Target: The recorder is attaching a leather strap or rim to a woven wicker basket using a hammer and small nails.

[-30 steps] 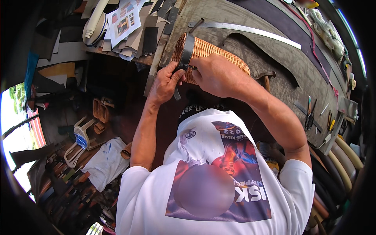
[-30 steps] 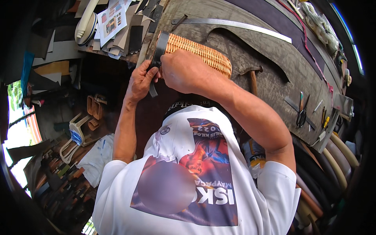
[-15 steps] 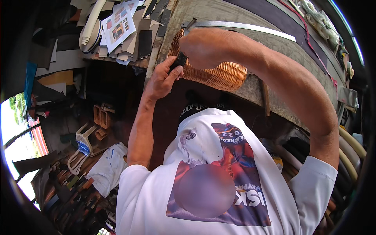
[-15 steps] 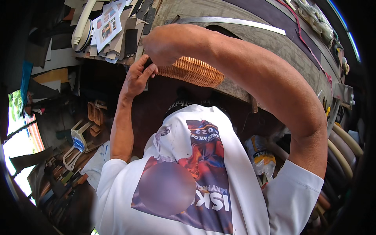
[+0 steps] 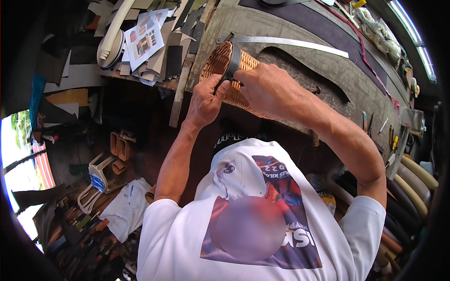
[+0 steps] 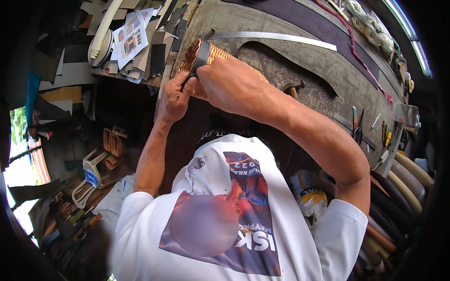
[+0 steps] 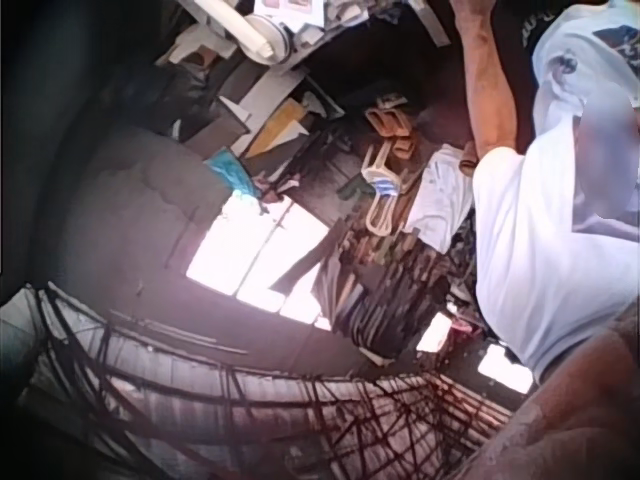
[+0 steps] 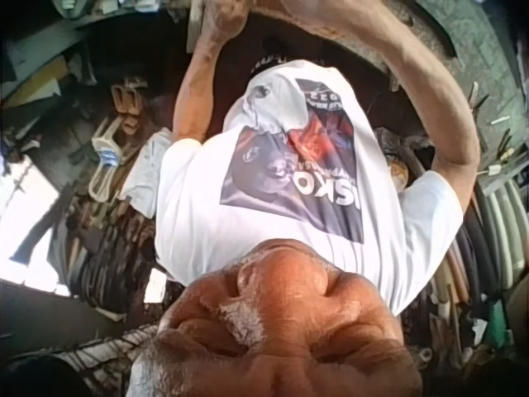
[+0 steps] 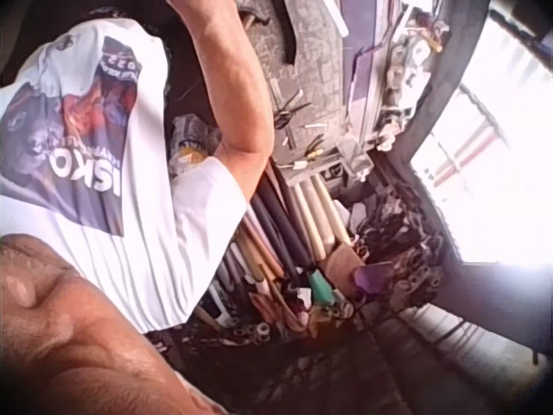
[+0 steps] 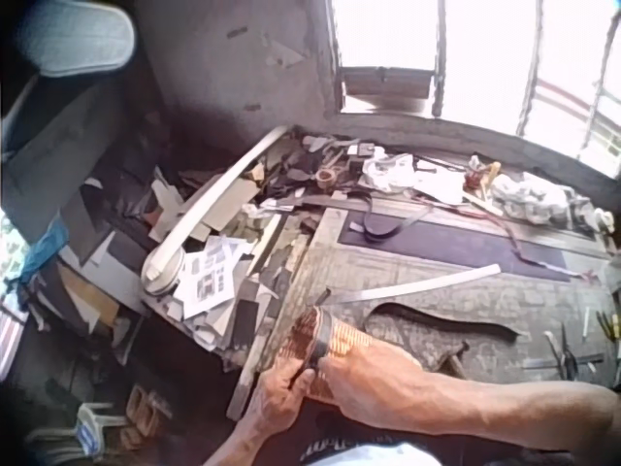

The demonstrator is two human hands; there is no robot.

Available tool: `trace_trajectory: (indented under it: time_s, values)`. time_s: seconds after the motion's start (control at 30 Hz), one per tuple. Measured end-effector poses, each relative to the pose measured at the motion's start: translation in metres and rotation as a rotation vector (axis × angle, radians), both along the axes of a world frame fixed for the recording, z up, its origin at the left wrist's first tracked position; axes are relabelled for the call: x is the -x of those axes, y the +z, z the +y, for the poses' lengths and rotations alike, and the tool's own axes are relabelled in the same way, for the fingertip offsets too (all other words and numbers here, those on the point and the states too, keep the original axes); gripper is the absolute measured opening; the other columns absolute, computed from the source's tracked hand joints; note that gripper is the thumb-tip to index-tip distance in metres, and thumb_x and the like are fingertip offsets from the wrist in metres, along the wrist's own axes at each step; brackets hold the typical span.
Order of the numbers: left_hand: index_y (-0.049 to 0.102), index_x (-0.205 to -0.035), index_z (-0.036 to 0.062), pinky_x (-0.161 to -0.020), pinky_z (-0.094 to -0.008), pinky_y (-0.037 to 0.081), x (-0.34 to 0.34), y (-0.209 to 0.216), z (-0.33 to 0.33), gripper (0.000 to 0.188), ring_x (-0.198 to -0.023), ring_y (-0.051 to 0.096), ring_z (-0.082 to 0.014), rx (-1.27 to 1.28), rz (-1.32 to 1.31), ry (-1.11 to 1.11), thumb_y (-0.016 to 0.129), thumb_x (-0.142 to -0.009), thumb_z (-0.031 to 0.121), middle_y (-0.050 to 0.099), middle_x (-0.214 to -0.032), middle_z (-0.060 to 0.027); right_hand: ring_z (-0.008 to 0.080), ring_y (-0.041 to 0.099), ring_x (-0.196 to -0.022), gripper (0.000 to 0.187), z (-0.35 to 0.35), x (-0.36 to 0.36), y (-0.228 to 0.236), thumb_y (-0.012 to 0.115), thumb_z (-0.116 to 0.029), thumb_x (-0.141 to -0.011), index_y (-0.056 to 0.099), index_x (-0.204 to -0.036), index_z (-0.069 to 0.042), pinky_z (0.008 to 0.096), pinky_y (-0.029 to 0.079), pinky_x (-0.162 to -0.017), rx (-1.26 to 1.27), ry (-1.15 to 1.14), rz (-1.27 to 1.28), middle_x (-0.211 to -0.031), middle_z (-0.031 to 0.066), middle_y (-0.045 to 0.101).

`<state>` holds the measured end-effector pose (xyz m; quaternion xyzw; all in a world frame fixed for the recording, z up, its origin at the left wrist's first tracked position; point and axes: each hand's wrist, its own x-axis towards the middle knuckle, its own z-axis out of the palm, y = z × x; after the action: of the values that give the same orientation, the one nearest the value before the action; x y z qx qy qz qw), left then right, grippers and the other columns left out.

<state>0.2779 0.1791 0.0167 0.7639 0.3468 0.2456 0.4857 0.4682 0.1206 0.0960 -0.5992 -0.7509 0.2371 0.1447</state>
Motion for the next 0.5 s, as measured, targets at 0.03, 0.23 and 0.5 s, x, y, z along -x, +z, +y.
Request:
trace_trajectory:
  time_s: [0.03,0.23,0.5]
  values:
    - [0.062,-0.100,-0.0013,-0.065,-0.0357,0.045,-0.003,0.004,0.000,0.026,-0.067,0.055,-0.0243,-0.083,0.004,-0.003,0.057,-0.101,0.024,0.060,-0.075,-0.0139,0.0422,0.068,-0.073,0.014,-0.003,-0.001,0.001,0.063,-0.009,-0.079,0.066,-0.077,0.004,0.0472,0.056,-0.065,-0.002,-0.031,0.022,-0.073,0.0264,0.066]
    - [0.062,-0.100,0.0002,-0.058,-0.0294,0.042,-0.010,0.002,0.023,0.024,-0.062,0.051,-0.0139,-0.032,0.043,-0.006,0.057,-0.101,0.024,0.057,-0.068,-0.0055,0.0440,0.066,-0.071,0.020,0.014,-0.011,-0.016,0.065,-0.009,-0.080,0.064,-0.096,0.003,0.0494,0.054,-0.065,-0.123,-0.107,0.073,-0.071,0.0246,0.065]
    - [0.062,-0.101,0.0037,-0.057,-0.0214,0.036,-0.021,-0.006,0.061,0.023,-0.063,0.043,-0.0044,0.146,-0.058,-0.108,0.055,-0.103,0.025,0.051,-0.071,0.0037,0.0283,0.072,-0.089,0.020,0.114,-0.010,0.041,0.070,-0.009,-0.078,0.075,-0.095,0.000,0.0413,0.058,-0.071,0.296,0.134,-0.305,-0.087,0.0165,0.074]
